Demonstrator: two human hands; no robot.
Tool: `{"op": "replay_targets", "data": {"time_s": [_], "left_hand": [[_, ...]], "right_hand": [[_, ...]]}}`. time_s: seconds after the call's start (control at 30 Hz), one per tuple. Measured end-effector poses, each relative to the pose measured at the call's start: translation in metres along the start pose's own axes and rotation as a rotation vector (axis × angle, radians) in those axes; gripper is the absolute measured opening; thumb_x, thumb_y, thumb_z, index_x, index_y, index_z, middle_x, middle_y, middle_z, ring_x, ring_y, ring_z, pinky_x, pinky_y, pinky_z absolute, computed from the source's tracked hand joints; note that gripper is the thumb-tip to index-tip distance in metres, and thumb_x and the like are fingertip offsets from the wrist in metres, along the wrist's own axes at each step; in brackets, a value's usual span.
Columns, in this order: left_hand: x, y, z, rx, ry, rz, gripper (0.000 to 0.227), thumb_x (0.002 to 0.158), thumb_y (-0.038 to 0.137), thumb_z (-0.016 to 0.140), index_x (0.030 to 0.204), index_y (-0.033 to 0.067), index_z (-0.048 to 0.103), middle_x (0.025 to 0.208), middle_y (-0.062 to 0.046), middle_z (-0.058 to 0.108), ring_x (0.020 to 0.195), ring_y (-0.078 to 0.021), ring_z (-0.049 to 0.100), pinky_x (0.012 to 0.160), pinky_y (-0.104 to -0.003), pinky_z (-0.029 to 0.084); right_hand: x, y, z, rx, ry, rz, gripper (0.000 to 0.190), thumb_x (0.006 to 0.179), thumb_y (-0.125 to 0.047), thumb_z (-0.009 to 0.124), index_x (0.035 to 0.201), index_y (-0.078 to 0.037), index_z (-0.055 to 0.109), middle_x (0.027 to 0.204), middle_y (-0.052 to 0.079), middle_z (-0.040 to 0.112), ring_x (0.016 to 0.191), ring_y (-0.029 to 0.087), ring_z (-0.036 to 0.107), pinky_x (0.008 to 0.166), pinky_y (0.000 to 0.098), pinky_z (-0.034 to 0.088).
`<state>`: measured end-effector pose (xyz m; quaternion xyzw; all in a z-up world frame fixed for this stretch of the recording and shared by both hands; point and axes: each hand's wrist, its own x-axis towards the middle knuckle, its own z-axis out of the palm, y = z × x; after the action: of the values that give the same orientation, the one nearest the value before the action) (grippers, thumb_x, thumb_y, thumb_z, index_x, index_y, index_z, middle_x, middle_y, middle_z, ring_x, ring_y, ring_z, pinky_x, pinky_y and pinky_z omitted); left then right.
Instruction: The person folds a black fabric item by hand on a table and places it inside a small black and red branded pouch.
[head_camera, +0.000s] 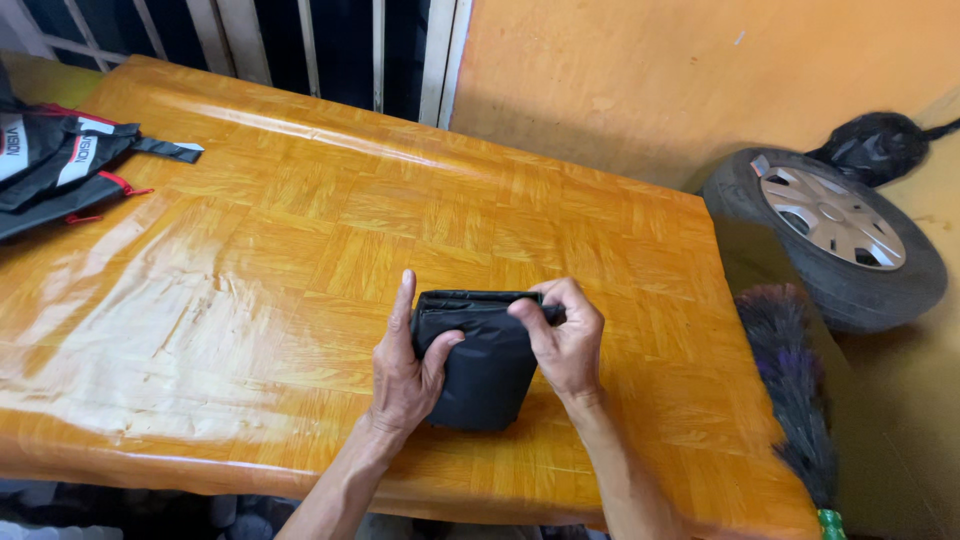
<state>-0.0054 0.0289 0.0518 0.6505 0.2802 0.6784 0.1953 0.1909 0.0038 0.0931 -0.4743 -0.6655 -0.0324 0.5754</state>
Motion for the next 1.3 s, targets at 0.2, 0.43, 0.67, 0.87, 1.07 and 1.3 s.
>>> {"op": "replay_targets", "data": {"time_s": [0.2, 0.43, 0.67, 0.87, 1.07, 1.3], "left_hand": [[0.003, -0.006, 0.002, 0.225, -0.085, -0.026, 0.059, 0.104, 0.033, 0.049, 0.159, 0.0161, 0.039, 0.108, -0.017, 0.064, 0.082, -0.0477, 0.067, 0.063, -0.056, 0.057], [0.036, -0.022, -0.001, 0.345, -0.312, -0.234, 0.042, 0.107, 0.035, 0.046, 0.148, 0.0350, 0.054, 0.086, -0.015, 0.058, 0.072, -0.0491, 0.067, 0.061, -0.057, 0.054], [0.040, -0.056, -0.001, 0.118, -0.271, -0.451, 0.039, 0.109, 0.028, 0.043, 0.145, 0.0199, 0.057, 0.125, -0.026, 0.067, 0.118, -0.0490, 0.062, 0.096, -0.057, 0.050], [0.041, -0.062, 0.002, 0.116, -0.302, -0.540, 0.039, 0.108, 0.030, 0.044, 0.144, 0.0238, 0.058, 0.127, -0.022, 0.068, 0.120, -0.0446, 0.062, 0.098, -0.056, 0.050], [0.044, -0.063, 0.002, 0.145, -0.350, -0.721, 0.040, 0.107, 0.033, 0.043, 0.144, 0.0307, 0.058, 0.127, -0.022, 0.069, 0.123, -0.0454, 0.060, 0.102, -0.058, 0.049], [0.042, -0.073, 0.015, 0.232, -0.312, -0.725, 0.042, 0.108, 0.033, 0.041, 0.145, 0.0220, 0.056, 0.124, -0.025, 0.069, 0.120, -0.0476, 0.061, 0.101, -0.060, 0.048]], "right_hand": [[-0.004, -0.007, 0.035, 0.063, 0.075, 0.622, 0.038, 0.108, -0.039, 0.053, 0.120, -0.003, 0.055, 0.098, 0.016, 0.056, 0.093, 0.023, 0.051, 0.080, 0.0385, 0.046], [0.017, 0.027, 0.068, -0.124, 0.112, 0.562, 0.049, 0.100, -0.050, 0.066, 0.086, -0.004, 0.061, 0.071, 0.022, 0.060, 0.070, 0.038, 0.063, 0.066, 0.0449, 0.049], [0.021, 0.053, 0.076, 0.163, -0.083, 0.974, 0.065, 0.100, -0.073, 0.042, 0.063, -0.020, 0.047, 0.060, -0.008, 0.041, 0.058, 0.011, 0.046, 0.058, 0.0262, 0.042], [0.006, 0.117, 0.098, 0.165, -0.003, 0.930, 0.052, 0.101, -0.054, 0.062, 0.064, -0.017, 0.055, 0.061, -0.007, 0.042, 0.059, 0.010, 0.042, 0.053, 0.0261, 0.032], [0.005, 0.101, 0.094, 0.230, 0.023, 1.005, 0.047, 0.097, -0.052, 0.067, 0.064, -0.019, 0.062, 0.063, -0.008, 0.042, 0.063, 0.009, 0.039, 0.055, 0.0242, 0.028], [0.023, 0.027, 0.075, -0.246, -0.292, 0.615, 0.069, 0.099, -0.066, 0.049, 0.138, -0.010, 0.055, 0.133, 0.025, 0.061, 0.127, 0.044, 0.058, 0.103, 0.0555, 0.047]]}}
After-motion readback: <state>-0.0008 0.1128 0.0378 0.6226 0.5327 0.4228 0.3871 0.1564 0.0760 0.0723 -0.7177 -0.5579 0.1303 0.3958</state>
